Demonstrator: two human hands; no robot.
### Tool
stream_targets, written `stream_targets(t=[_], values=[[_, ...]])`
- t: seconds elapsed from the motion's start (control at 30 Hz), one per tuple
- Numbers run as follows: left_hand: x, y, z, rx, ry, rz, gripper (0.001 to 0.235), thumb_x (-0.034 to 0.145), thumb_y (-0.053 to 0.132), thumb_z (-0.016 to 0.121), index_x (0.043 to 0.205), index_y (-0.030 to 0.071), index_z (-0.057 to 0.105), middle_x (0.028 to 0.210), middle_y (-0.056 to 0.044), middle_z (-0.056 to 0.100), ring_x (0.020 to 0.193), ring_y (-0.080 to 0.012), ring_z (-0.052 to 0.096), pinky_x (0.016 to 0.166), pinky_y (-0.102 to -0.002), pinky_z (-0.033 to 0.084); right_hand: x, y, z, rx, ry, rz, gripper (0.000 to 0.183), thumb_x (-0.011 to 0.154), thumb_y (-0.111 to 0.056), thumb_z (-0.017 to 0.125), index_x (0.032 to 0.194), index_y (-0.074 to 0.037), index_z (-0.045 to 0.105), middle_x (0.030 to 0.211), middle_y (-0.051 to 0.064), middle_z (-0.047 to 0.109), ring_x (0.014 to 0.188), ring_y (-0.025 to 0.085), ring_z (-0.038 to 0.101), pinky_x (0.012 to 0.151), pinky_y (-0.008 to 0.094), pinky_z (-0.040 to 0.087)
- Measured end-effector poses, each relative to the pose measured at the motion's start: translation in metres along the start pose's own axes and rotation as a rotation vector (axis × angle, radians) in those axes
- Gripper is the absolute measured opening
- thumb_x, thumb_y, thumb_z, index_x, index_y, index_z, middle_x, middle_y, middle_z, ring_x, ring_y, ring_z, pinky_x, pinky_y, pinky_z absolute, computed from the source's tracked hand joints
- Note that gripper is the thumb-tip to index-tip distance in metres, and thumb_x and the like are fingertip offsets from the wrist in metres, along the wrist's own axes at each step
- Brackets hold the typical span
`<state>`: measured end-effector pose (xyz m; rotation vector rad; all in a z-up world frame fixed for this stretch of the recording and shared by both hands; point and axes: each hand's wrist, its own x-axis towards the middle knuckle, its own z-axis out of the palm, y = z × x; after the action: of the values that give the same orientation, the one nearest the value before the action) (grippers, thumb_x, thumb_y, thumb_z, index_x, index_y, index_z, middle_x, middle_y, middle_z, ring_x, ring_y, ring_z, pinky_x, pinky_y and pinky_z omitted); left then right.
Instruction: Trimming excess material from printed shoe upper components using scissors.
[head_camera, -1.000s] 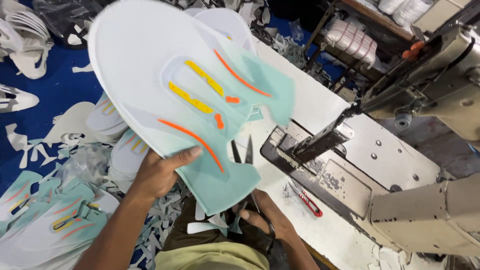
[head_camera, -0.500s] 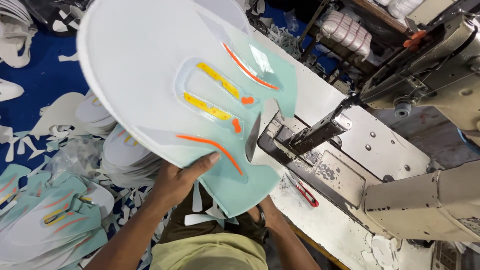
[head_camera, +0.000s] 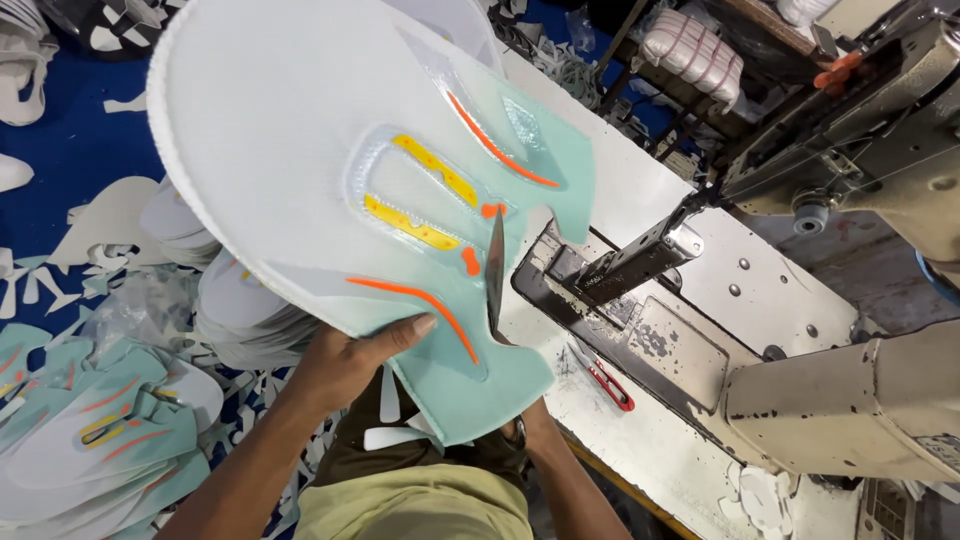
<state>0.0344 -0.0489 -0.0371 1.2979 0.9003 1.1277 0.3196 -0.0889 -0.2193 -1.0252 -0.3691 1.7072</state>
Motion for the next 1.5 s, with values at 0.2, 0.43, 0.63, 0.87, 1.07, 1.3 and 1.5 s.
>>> stream_targets(t=[0.2,0.43,0.63,0.87,1.07,1.3,1.5], values=[[0.005,-0.002,-0.002,-0.023,-0.031,-0.036,0.037,0.085,0.024,0.078,0.115,0.002,0.072,0.109,-0.008,0.075,0.103,-0.0193,0.069,0.089,-0.034,0.055,-0.028,-0.046,0.077,-0.750,-0.239,-0.327,0.042,0.099,-0.023,0.068,0.131,0.005,0.066,0.081,0.010,0.068,0.064,0.012,0.059,0.057,0.027,0.046],[0.013,-0.004,-0.024,0.026,-0.099,-0.106,0.041,0.080,0.021,0.082,0.116,0.005,0.072,0.109,-0.008,0.076,0.104,-0.0191,0.069,0.090,-0.035,0.055,-0.035,-0.072,0.113,-1.147,-0.111,-0.397,0.033,0.090,-0.025,0.067,0.113,-0.001,0.067,0.086,0.009,0.068,0.073,0.015,0.060,0.068,0.033,0.050],[0.031,0.012,-0.049,0.141,-0.217,-0.083,0.050,0.074,0.018,0.085,0.120,0.005,0.070,0.113,-0.007,0.077,0.107,-0.0196,0.069,0.092,-0.035,0.056,-0.068,-0.097,0.146,-1.176,-0.413,-0.630,0.025,0.086,-0.018,0.065,0.103,-0.001,0.061,0.087,0.010,0.070,0.077,0.019,0.065,0.076,0.034,0.055],[0.035,0.039,-0.041,0.026,-0.201,0.098,0.062,0.073,0.016,0.086,0.128,0.003,0.061,0.116,-0.008,0.071,0.109,-0.0169,0.066,0.094,-0.034,0.055,-0.075,-0.089,0.136,-1.140,-0.409,-0.566,0.035,0.085,-0.033,0.062,0.101,-0.002,0.060,0.083,0.008,0.065,0.075,0.020,0.060,0.074,0.035,0.053],[0.042,0.035,-0.048,0.116,-0.198,0.041,0.044,0.080,0.017,0.082,0.120,0.004,0.068,0.110,-0.007,0.075,0.105,-0.0155,0.068,0.093,-0.033,0.055,-0.087,-0.091,0.155,-1.008,-0.526,-0.513,0.049,0.090,-0.041,0.063,0.113,0.001,0.056,0.094,0.008,0.064,0.086,0.020,0.062,0.079,0.033,0.051],[0.051,0.047,-0.051,0.248,-0.221,0.045,0.041,0.077,0.014,0.080,0.116,0.005,0.070,0.104,-0.006,0.077,0.100,-0.0143,0.070,0.088,-0.033,0.055,-0.077,-0.075,0.139,-1.060,-0.461,-0.452,0.051,0.091,-0.046,0.063,0.111,0.001,0.059,0.085,0.007,0.065,0.079,0.018,0.061,0.075,0.032,0.051],[0.056,0.041,-0.050,0.409,-0.222,0.002,0.031,0.082,0.016,0.079,0.109,0.004,0.074,0.097,-0.007,0.080,0.089,-0.0165,0.073,0.083,-0.034,0.058,-0.086,-0.072,0.152,-0.938,-0.378,-0.354,0.046,0.094,-0.042,0.063,0.112,0.000,0.057,0.079,0.007,0.064,0.078,0.018,0.063,0.074,0.032,0.050]])
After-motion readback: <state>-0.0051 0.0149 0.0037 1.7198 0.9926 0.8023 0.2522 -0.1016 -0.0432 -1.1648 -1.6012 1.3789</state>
